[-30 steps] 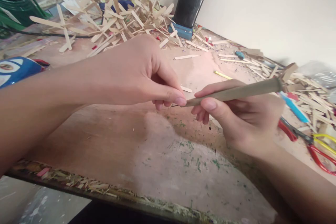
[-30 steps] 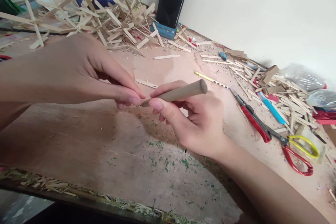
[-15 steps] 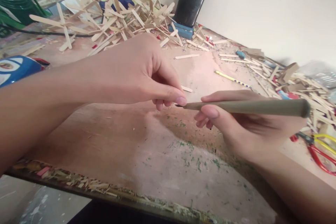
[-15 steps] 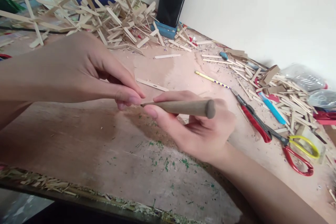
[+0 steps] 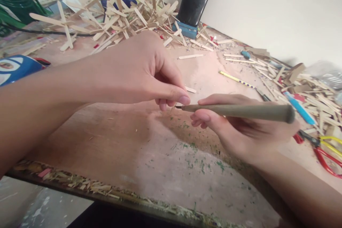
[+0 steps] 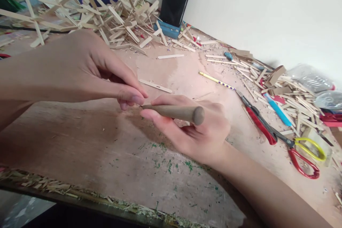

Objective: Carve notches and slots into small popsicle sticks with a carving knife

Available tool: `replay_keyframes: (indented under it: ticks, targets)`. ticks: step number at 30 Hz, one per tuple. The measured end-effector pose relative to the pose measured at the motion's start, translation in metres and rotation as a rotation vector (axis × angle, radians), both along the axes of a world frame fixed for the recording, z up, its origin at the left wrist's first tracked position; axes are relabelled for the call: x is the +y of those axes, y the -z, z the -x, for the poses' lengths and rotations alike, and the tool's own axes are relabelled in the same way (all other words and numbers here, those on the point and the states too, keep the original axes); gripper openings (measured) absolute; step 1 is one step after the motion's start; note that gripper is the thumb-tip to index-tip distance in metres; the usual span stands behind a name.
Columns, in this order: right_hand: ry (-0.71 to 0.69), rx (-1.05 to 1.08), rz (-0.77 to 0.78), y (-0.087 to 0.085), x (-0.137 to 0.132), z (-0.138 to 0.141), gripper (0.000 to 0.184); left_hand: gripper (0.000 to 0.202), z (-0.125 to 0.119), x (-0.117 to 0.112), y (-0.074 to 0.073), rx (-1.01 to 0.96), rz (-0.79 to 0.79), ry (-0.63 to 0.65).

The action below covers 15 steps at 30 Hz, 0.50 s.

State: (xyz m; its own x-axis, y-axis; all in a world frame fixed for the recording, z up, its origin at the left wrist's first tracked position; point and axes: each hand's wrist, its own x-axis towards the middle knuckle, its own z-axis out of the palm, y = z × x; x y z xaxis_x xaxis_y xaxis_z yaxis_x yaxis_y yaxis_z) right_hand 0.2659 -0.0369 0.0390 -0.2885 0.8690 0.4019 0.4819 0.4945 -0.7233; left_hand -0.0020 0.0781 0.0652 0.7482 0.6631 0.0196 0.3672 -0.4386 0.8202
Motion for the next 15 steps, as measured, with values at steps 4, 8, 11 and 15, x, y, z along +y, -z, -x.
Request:
replay_keyframes:
  ticks: [4, 8, 11, 15]
  targets:
    - [0.046, 0.056, 0.003, 0.0009, 0.0014, 0.0043, 0.007, 0.033, -0.0010, -0.0003, -0.0009, -0.007, 0.001, 0.018]
    - [0.001, 0.059, 0.007, -0.0004, 0.0037, 0.0062, 0.012, 0.032, 0.0003, 0.0016, 0.0002, -0.005, -0.019, 0.034]
    - [-0.013, 0.035, -0.009, -0.0019, 0.0030, 0.0041, 0.013, 0.036, 0.0022, 0.0025, 0.0015, -0.009, -0.028, 0.041]
    - [0.033, 0.020, -0.052, -0.0005, 0.0006, 0.0018, 0.005, 0.040, 0.0026, 0.0028, 0.0017, -0.001, -0.017, 0.039]
